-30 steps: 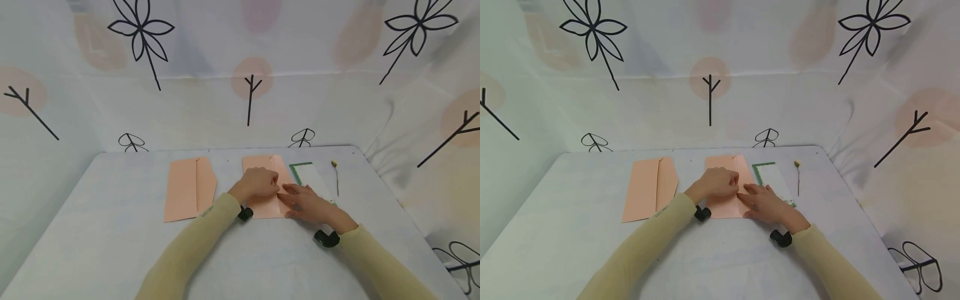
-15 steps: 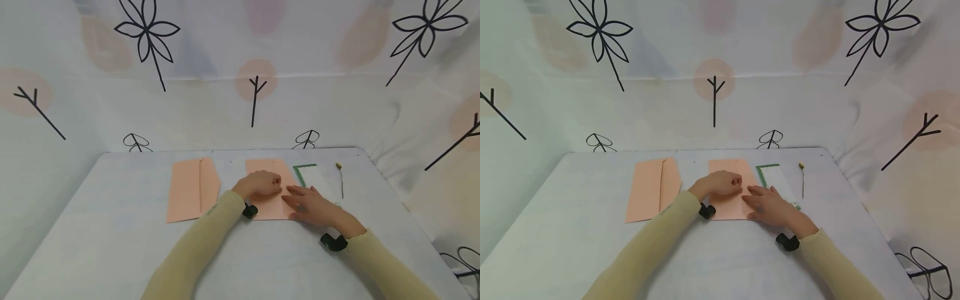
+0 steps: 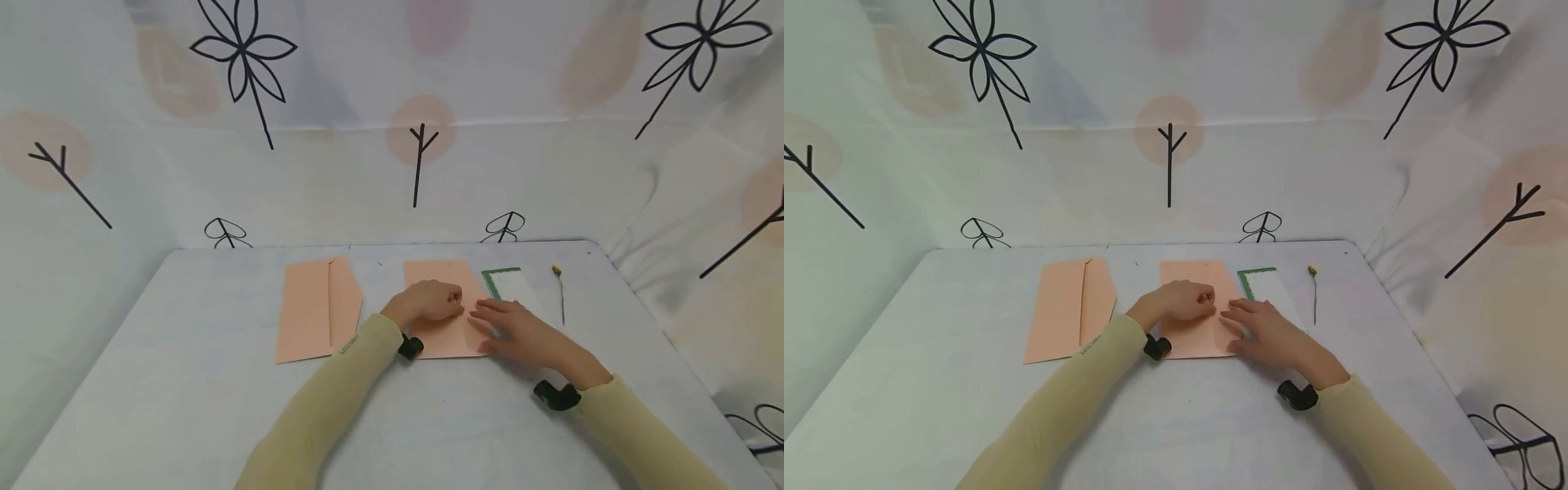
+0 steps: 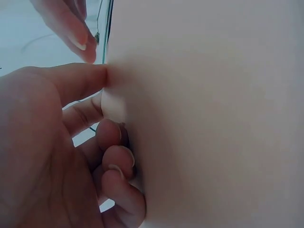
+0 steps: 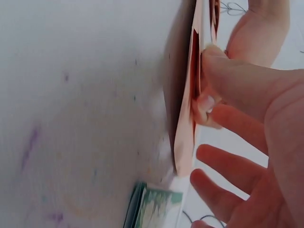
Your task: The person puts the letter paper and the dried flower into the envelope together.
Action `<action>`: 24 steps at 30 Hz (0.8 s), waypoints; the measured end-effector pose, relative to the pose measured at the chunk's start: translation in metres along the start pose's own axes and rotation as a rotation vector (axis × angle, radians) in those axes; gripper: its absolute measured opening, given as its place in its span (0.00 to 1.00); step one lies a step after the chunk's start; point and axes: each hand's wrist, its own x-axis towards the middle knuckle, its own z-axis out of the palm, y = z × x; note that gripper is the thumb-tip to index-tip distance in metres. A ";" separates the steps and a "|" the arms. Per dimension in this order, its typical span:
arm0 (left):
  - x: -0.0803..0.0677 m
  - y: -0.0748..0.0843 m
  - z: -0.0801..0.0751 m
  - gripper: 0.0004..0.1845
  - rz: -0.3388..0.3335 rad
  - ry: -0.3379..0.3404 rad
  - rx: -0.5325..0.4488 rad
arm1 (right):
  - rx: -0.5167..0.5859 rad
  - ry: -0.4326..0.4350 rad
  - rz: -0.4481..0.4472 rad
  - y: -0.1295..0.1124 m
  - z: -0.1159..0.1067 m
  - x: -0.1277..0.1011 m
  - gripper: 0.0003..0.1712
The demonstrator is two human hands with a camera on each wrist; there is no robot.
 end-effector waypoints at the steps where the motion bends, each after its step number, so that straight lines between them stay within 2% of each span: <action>1: 0.000 0.000 0.000 0.09 -0.001 -0.001 0.001 | 0.000 0.017 0.006 0.002 -0.001 -0.001 0.33; 6: 0.000 -0.001 0.000 0.09 0.003 -0.005 -0.001 | 0.039 0.095 0.087 0.010 -0.008 -0.005 0.28; 13: -0.002 -0.002 -0.001 0.09 0.001 -0.002 -0.016 | 0.190 0.178 0.204 0.026 -0.021 -0.010 0.27; 20: -0.003 -0.002 -0.003 0.09 -0.002 -0.002 -0.025 | 0.215 0.185 0.404 0.041 -0.024 -0.010 0.29; 24: -0.004 -0.002 -0.002 0.09 -0.003 -0.002 -0.023 | 0.186 0.214 0.475 0.047 -0.019 -0.009 0.30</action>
